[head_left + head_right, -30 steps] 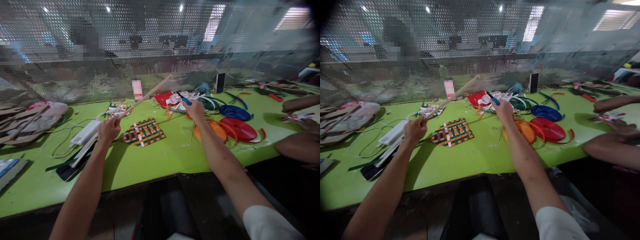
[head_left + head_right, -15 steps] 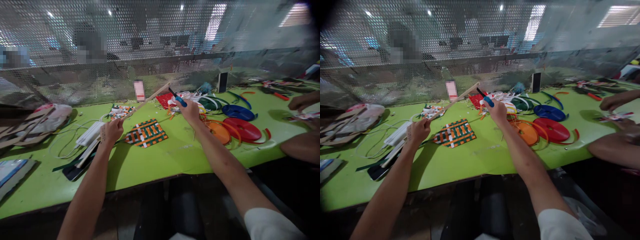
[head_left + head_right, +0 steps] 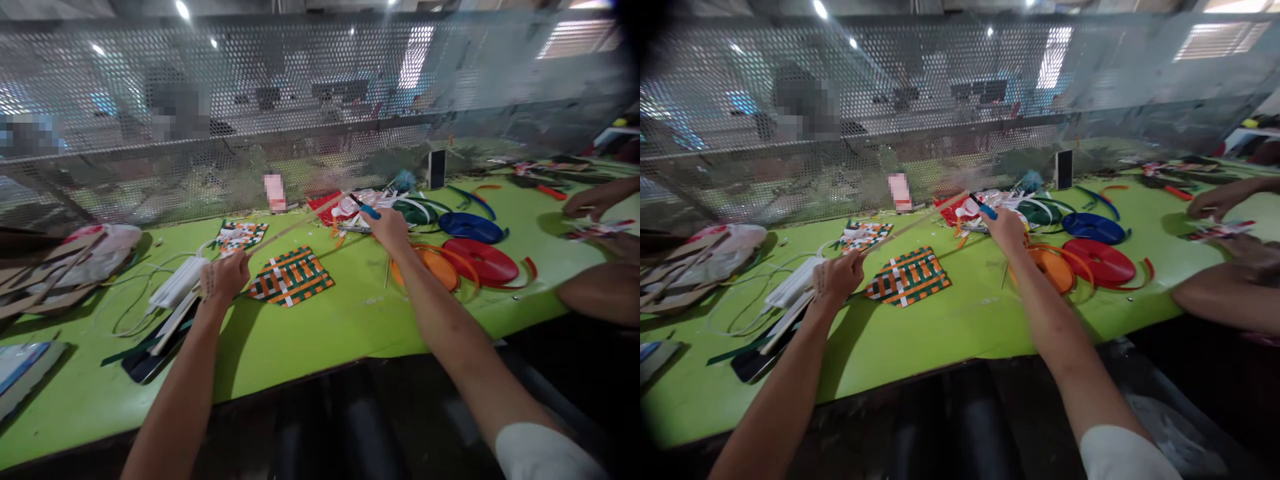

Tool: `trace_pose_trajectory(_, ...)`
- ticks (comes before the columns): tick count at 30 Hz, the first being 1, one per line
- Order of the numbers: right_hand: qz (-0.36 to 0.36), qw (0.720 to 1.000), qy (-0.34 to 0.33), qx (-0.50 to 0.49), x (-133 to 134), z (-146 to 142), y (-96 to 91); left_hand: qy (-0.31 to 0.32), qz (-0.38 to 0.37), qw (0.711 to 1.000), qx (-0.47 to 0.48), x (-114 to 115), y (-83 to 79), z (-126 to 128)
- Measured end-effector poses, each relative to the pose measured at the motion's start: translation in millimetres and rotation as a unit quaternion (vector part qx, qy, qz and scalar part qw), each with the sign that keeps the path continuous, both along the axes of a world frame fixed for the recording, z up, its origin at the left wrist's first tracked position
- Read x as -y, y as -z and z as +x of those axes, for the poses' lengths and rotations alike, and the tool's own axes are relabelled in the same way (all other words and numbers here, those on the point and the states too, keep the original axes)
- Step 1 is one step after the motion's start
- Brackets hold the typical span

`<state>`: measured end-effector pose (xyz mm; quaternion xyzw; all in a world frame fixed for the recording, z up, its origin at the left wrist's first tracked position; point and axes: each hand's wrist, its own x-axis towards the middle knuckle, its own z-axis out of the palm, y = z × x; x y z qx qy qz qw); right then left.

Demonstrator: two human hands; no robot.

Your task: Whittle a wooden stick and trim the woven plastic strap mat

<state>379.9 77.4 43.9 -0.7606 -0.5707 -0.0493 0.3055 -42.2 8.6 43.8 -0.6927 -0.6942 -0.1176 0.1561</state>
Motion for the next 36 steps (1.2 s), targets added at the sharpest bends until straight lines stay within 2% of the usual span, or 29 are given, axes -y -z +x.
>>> trace_pose_trajectory(2, -0.014, 1.0, 0.005, -0.003, -5.6, 12.2, 3.4, -0.021, 0.017, 1.0, 0.011, 2.5, -5.4, 1.1)
trace_pose_trajectory(5, 0.018, 1.0, 0.004, -0.004, -10.1, 14.2, 5.1, -0.046, 0.026, 0.997, 0.048, 3.1, -12.7, 2.4)
trace_pose_trajectory(8, 0.075, 0.997, -0.019, 0.002, -6.9, -2.6, 1.1, -0.027, -0.028, 0.99, 0.134, -4.0, -12.0, 1.5)
trace_pose_trajectory(10, 0.095, 0.994, -0.051, 0.007, -1.2, -18.5, -2.2, 0.01, -0.091, 0.972, 0.216, -10.6, -6.6, -0.1)
trace_pose_trajectory(13, 0.077, 0.993, -0.087, 0.011, 6.5, -39.1, -0.7, 0.051, -0.18, 0.917, 0.352, -16.4, 2.1, 0.1)
trace_pose_trajectory(15, 0.053, 0.993, -0.102, 0.025, 7.6, -47.6, 5.8, 0.053, -0.24, 0.857, 0.453, -15.9, 4.6, 3.4)
trace_pose_trajectory(17, 0.036, 0.991, -0.119, 0.051, 6.4, -52.1, 14.0, 0.056, -0.307, 0.783, 0.538, -13.0, 4.3, 8.4)
trace_pose_trajectory(20, 0.025, 0.986, -0.14, 0.091, 6.5, -55.9, 22.7, 0.074, -0.406, 0.691, 0.594, -8.0, 2.3, 16.3)
trace_pose_trajectory(23, 0.028, 0.982, -0.153, 0.112, 11.4, -61.7, 23.2, 0.094, -0.474, 0.632, 0.606, -4.3, 1.9, 23.2)
trace_pose_trajectory(28, 0.018, 0.983, -0.13, 0.125, 13.4, -66.0, 18.7, 0.14, -0.524, 0.577, 0.611, 0.7, 1.1, 30.7)
trace_pose_trajectory(31, 0.014, 0.988, -0.098, 0.122, 4.8, -51.8, 17.6, 0.15, -0.533, 0.566, 0.611, 1.8, 1.7, 31.4)
trace_pose_trajectory(36, 0.032, 0.996, -0.001, 0.087, -7.7, -17.8, 14.1, 0.149, -0.54, 0.558, 0.612, 1.9, 3.0, 29.6)
